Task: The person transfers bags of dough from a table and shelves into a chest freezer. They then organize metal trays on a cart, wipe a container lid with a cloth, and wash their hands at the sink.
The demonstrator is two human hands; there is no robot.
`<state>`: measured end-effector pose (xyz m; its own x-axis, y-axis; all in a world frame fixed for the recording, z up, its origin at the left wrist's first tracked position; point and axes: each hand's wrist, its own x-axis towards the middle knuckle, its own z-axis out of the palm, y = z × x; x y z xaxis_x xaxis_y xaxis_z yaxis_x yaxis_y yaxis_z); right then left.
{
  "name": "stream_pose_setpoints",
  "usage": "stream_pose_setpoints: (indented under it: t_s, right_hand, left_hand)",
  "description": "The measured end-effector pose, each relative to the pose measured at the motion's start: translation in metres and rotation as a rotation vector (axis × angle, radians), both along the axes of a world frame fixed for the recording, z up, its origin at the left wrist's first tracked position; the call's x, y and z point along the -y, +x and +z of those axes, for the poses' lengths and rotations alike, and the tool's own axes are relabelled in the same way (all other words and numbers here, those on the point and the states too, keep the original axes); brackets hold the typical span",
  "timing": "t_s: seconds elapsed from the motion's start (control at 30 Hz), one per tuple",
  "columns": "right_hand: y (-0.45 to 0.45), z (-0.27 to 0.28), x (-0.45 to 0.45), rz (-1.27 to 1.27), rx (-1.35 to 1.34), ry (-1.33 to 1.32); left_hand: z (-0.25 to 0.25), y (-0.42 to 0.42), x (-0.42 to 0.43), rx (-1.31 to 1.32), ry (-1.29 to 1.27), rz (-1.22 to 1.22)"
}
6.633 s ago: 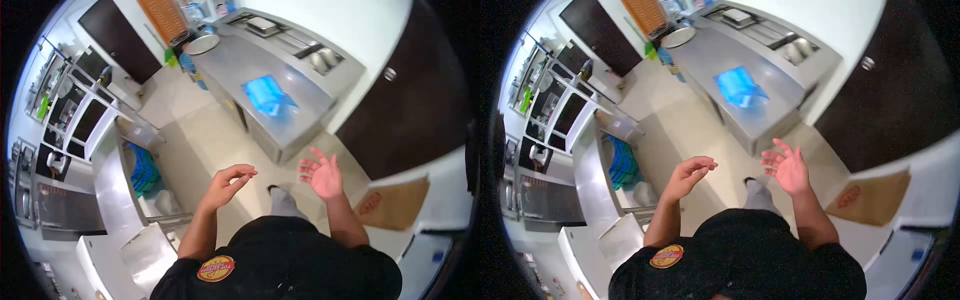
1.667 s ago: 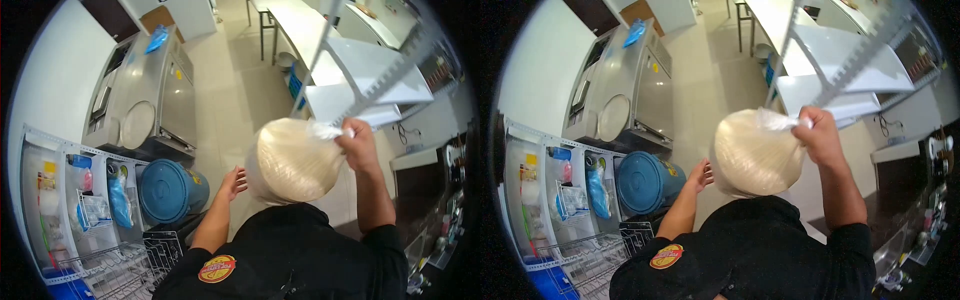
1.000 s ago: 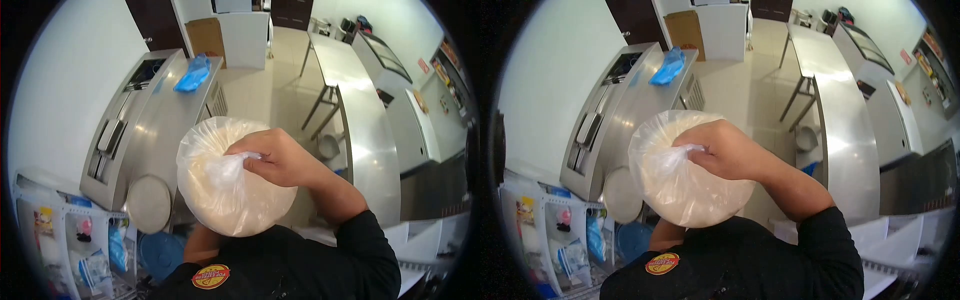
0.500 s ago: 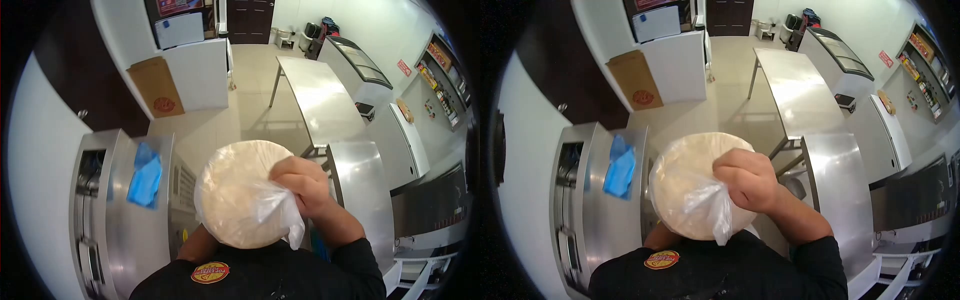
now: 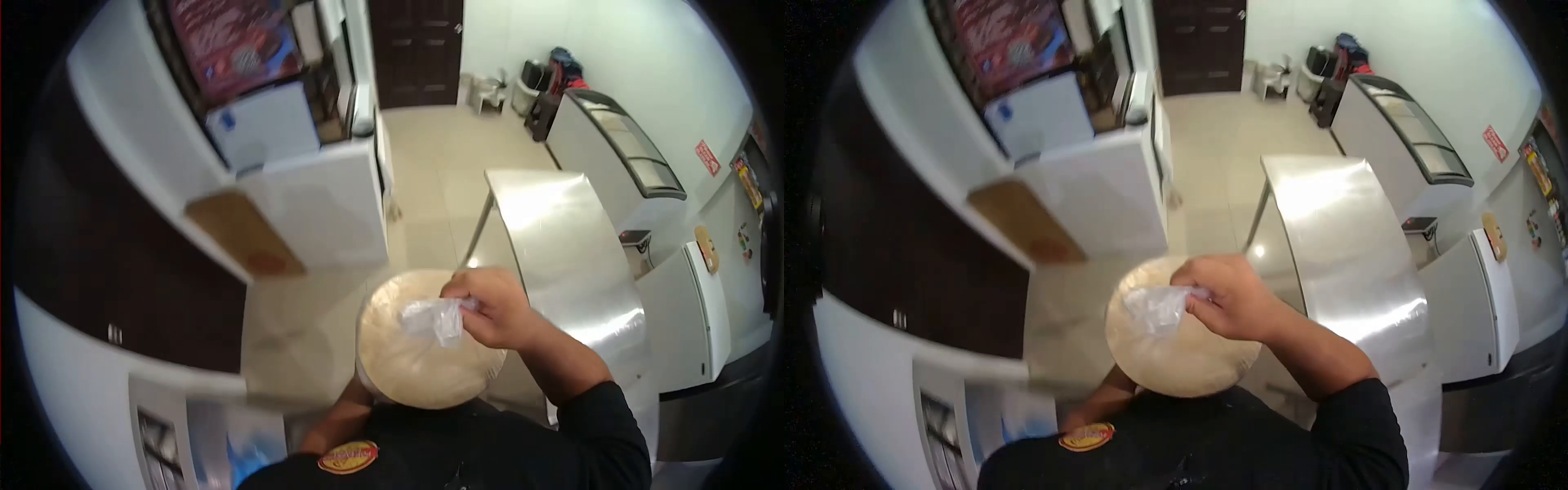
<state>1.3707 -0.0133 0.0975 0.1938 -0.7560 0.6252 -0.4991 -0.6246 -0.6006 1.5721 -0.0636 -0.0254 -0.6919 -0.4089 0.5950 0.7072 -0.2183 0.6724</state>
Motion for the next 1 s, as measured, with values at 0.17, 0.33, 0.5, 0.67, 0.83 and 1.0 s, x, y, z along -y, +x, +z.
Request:
stream_pose_setpoints:
  t_s: [0.17,0.33,0.5,0.67,0.83,1.0]
  right_hand:
    - [-0.112,0.005,0.168,-0.064,0.024,-0.079]
    - [-0.227,0.022,0.288,-0.187,0.105,-0.152]
    - [-0.360,-0.016,0.392,-0.284,0.271,-0.093]
    - [-0.490,-0.041,0.506,-0.457,0.609,-0.007]
    - [-0.615,-0.029,0.612,-0.536,0.331,0.025]
    - [-0.728,-0.026,0.712,-0.656,0.256,0.006]
  left_hand:
    - [-0.002,-0.123,0.227,0.049,-0.062,-0.184]
    - [-0.045,-0.234,0.382,0.363,0.228,-0.306]
    - [-0.117,-0.373,0.542,0.602,0.402,-0.330]
    - [-0.120,-0.482,0.663,0.710,0.939,-0.405]
    - [-0.108,-0.589,0.786,0.761,0.998,-0.276]
    - [-0.124,-0.771,0.933,1.068,0.681,-0.343]
